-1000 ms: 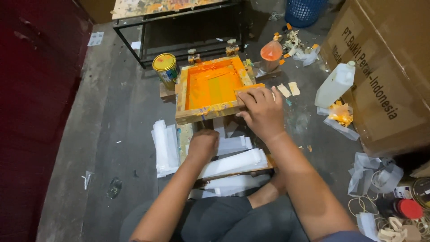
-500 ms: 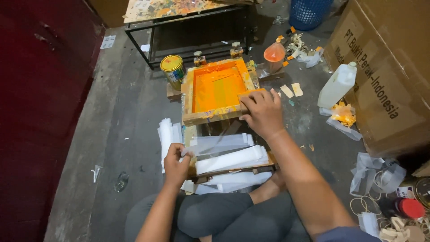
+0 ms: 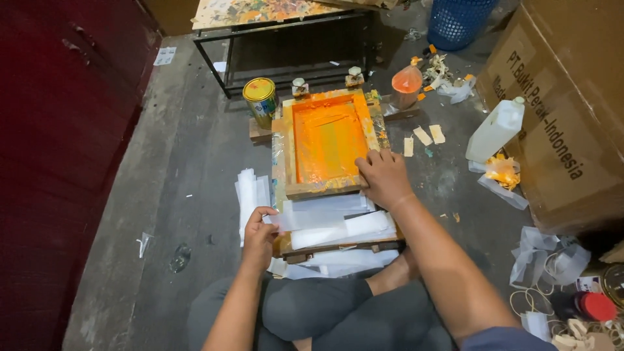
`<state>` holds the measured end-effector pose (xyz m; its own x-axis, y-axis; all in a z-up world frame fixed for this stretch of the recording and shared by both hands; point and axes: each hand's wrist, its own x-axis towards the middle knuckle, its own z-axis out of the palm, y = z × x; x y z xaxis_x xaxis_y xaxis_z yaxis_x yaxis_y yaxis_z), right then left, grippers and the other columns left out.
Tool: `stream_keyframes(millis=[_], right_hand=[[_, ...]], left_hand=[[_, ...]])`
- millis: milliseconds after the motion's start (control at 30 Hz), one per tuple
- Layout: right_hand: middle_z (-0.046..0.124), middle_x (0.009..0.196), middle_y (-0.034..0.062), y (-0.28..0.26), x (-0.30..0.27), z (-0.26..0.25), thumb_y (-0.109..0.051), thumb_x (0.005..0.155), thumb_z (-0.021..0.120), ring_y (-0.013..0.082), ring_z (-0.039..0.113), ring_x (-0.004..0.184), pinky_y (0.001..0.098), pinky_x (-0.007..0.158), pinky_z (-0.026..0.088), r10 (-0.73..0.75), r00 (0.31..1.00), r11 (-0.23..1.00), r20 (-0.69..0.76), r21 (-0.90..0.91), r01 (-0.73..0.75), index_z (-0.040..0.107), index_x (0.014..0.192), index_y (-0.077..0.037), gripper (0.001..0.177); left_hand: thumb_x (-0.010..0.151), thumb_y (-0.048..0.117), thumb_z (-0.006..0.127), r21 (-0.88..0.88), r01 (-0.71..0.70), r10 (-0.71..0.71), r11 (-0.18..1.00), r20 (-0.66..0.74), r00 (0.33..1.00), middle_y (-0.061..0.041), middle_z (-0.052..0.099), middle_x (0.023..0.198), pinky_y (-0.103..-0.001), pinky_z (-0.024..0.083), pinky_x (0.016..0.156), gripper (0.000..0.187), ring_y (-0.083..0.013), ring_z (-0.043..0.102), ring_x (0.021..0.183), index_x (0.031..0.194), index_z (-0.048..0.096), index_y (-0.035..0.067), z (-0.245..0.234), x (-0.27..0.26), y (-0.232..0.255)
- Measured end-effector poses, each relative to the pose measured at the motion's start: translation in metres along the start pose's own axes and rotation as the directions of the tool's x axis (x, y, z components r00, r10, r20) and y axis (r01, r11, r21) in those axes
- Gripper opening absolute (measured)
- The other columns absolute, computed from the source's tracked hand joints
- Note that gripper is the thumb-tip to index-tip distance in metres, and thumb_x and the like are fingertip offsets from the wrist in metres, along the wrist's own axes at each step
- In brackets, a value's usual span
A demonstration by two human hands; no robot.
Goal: The person sits on the floor and uses a squeegee to spread orange ink across a screen printing frame. They repeatedly place translucent strips under the frame, pull them through the ink, and inspect them before stacking them aside.
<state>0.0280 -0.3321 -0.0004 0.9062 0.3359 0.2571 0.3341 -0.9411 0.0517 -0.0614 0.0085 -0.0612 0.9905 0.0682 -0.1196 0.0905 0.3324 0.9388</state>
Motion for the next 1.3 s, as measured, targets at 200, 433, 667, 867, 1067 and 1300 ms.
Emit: stream_keyframes(millis=[200,433,667,867,1067,1300], right_hand=[[0.054,0.109,0.0019,-0.01,-0.002,0.004,-0.031,0.072,0.087,0.0254,0.057,0.11,0.051,0.106,0.041,0.01,0.988,1.0,0.154,-0.018,-0.007,0.055,0.118,-0.026,0.057],[0.057,0.116,0.0049,-0.017,0.004,-0.014,-0.032,0.076,0.082,0.0284,0.056,0.118,0.0547,0.109,0.035,0.05,0.951,0.999,0.305,-0.019,-0.046,0.055,0.129,-0.025,0.059],[0.066,0.117,0.0161,-0.068,-0.003,-0.08,-0.034,0.084,0.074,0.0377,0.061,0.12,0.055,0.102,0.044,0.019,0.936,0.85,0.352,0.487,-0.2,0.066,0.129,-0.014,0.05],[0.075,0.094,0.0142,-0.125,-0.009,-0.062,-0.032,0.083,0.078,0.023,0.068,0.083,0.0368,0.075,0.054,-0.136,0.887,0.382,0.441,0.85,-0.363,0.074,0.112,-0.004,0.04],[0.066,0.064,0.0028,-0.139,-0.006,-0.02,-0.023,0.083,0.077,0.0135,0.059,0.058,0.0281,0.053,0.045,0.05,0.903,0.261,0.426,0.867,-0.424,0.076,0.088,-0.008,0.016],[0.064,0.07,0.002,-0.127,-0.002,-0.027,-0.014,0.082,0.074,0.014,0.058,0.066,0.0278,0.062,0.047,0.187,0.908,0.094,0.375,0.913,-0.397,0.075,0.086,-0.007,0.008]], left_hand=[[0.084,0.001,0.061,-0.11,0.079,-0.078,0.991,0.011,0.997,-0.008,0.067,0.086,-0.027,0.059,0.066,0.022,-0.0168,0.071,0.066,0.101,0.052,0.012,0.015,-0.007,0.014],[0.082,-0.002,0.061,-0.192,0.137,-0.132,0.972,0.035,0.991,-0.013,0.068,0.086,-0.03,0.06,0.069,0.023,-0.0236,0.073,0.072,0.097,0.05,0.011,0.012,-0.001,0.005],[0.085,-0.004,0.061,-0.254,0.205,-0.2,0.945,0.047,0.979,-0.013,0.068,0.092,-0.033,0.062,0.079,0.023,-0.0262,0.073,0.084,0.098,0.049,0.011,0.03,-0.014,0.025],[0.09,-0.001,0.062,-0.257,0.237,-0.225,0.937,0.076,0.972,-0.009,0.065,0.092,-0.038,0.062,0.089,0.018,-0.0235,0.072,0.086,0.098,0.05,0.01,0.04,-0.016,0.021],[0.092,0.004,0.065,-0.191,0.237,-0.228,0.953,0.065,0.971,-0.004,0.061,0.087,-0.038,0.064,0.088,0.013,-0.0187,0.071,0.078,0.099,0.054,0.008,0.053,-0.024,0.033],[0.089,0.001,0.066,-0.017,0.234,-0.234,0.972,0.031,0.972,-0.004,0.058,0.084,-0.036,0.066,0.079,0.01,-0.0222,0.074,0.078,0.098,0.061,0.003,0.039,-0.016,0.012]])
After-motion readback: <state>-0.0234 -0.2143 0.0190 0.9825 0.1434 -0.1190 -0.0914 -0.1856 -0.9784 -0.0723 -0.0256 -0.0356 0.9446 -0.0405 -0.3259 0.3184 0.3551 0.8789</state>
